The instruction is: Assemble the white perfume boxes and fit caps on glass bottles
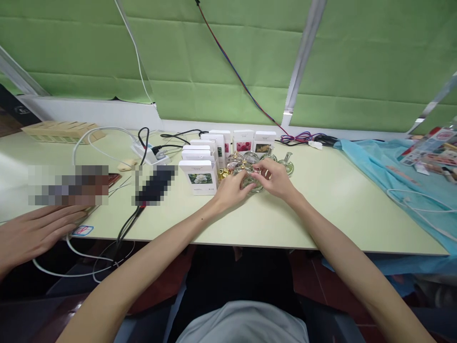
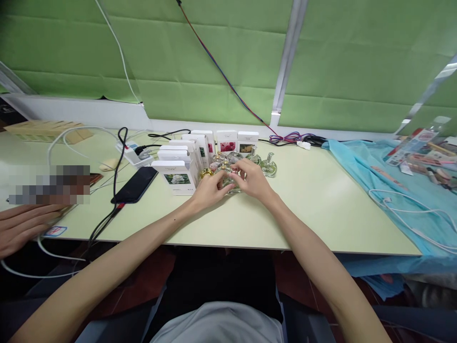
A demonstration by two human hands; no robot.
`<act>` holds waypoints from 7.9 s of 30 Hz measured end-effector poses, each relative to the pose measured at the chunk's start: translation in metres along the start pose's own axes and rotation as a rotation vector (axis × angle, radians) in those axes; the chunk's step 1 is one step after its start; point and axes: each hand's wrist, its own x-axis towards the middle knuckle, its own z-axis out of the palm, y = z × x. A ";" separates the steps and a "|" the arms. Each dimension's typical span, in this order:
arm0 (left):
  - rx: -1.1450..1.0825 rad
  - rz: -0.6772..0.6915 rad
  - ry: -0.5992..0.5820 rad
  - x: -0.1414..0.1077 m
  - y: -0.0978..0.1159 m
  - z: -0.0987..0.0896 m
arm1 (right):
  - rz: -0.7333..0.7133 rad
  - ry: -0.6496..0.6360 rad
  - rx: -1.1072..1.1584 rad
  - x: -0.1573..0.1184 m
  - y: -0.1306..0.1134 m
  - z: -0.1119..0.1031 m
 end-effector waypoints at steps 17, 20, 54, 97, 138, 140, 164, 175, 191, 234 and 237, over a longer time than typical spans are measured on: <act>0.009 0.000 0.001 0.001 -0.003 0.001 | 0.066 0.031 -0.052 0.002 -0.006 0.000; 0.006 -0.013 -0.008 0.001 -0.003 0.000 | 0.085 0.065 -0.083 0.004 -0.006 -0.004; -0.009 0.104 -0.132 -0.002 0.001 0.000 | 0.153 -0.263 -0.087 0.002 0.009 -0.022; 0.034 0.118 -0.134 -0.001 -0.006 0.009 | 0.315 0.086 -0.509 0.004 0.040 0.006; -0.029 -0.020 0.368 0.002 -0.014 0.013 | 0.156 -0.014 -0.246 -0.005 0.003 0.027; -0.022 -0.026 0.338 0.002 -0.014 0.013 | 0.162 -0.027 -0.254 -0.004 0.003 0.027; 0.010 0.007 0.154 -0.002 -0.004 0.011 | 0.320 -0.081 -0.298 -0.003 -0.002 0.017; -0.123 0.048 0.083 -0.005 0.003 0.008 | 0.266 -0.204 -0.221 0.000 -0.006 0.005; -0.064 0.060 0.073 -0.004 0.001 0.006 | 0.156 -0.258 -0.089 -0.001 0.002 -0.009; 0.039 0.092 0.283 0.001 -0.010 0.005 | 0.127 -0.284 -0.075 -0.001 0.005 -0.004; -0.018 0.142 0.370 0.003 -0.010 0.006 | 0.129 -0.288 -0.072 -0.001 0.005 -0.004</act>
